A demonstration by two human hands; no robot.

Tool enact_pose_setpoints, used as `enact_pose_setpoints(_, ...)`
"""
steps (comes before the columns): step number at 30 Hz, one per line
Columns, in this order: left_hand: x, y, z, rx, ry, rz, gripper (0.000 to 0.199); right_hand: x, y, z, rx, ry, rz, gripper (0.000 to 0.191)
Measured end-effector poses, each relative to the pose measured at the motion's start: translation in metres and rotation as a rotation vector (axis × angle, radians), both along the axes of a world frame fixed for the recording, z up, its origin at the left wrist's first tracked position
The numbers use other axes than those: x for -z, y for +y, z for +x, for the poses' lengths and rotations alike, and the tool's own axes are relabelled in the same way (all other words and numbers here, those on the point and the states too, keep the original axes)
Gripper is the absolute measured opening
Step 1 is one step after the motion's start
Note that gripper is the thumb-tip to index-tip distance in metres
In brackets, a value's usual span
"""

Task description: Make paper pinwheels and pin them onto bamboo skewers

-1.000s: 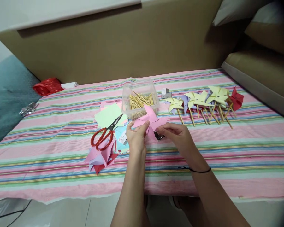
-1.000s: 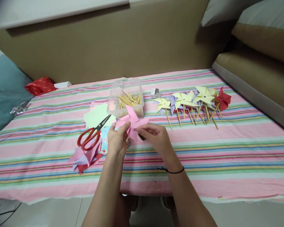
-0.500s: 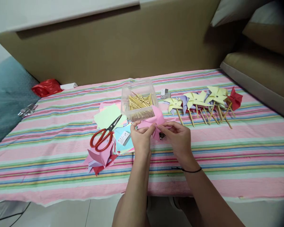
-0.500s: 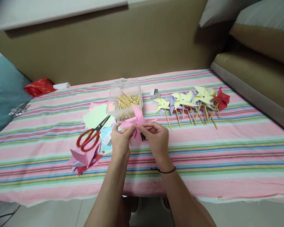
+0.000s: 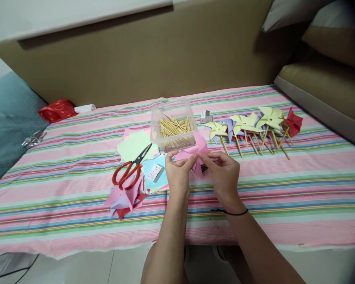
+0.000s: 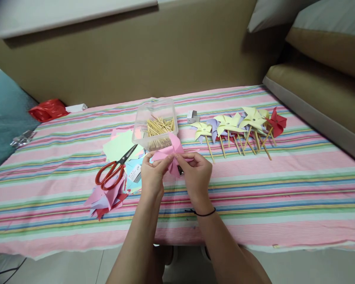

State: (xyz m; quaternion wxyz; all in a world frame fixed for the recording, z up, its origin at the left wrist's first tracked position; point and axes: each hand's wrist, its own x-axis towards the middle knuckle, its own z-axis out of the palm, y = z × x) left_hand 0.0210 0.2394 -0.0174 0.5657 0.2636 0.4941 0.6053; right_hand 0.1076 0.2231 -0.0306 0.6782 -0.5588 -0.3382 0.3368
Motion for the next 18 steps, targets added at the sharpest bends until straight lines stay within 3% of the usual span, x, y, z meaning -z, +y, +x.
enact_pose_setpoints(9, 0.001, 0.000, 0.000, 0.015, 0.002, 0.001, 0.066, -0.002, -0.001, 0.001, -0.002, -0.023, -0.012, 0.020)
enact_pose_setpoints(13, 0.001, 0.001, 0.001, -0.052, -0.003, -0.011, 0.067, -0.005, -0.002, -0.003, -0.021, 0.050, 0.018, 0.021)
enact_pose_setpoints(18, 0.001, 0.002, 0.003, -0.114, -0.058, -0.001, 0.074, -0.007, 0.000, -0.009, -0.097, 0.346, -0.001, 0.066)
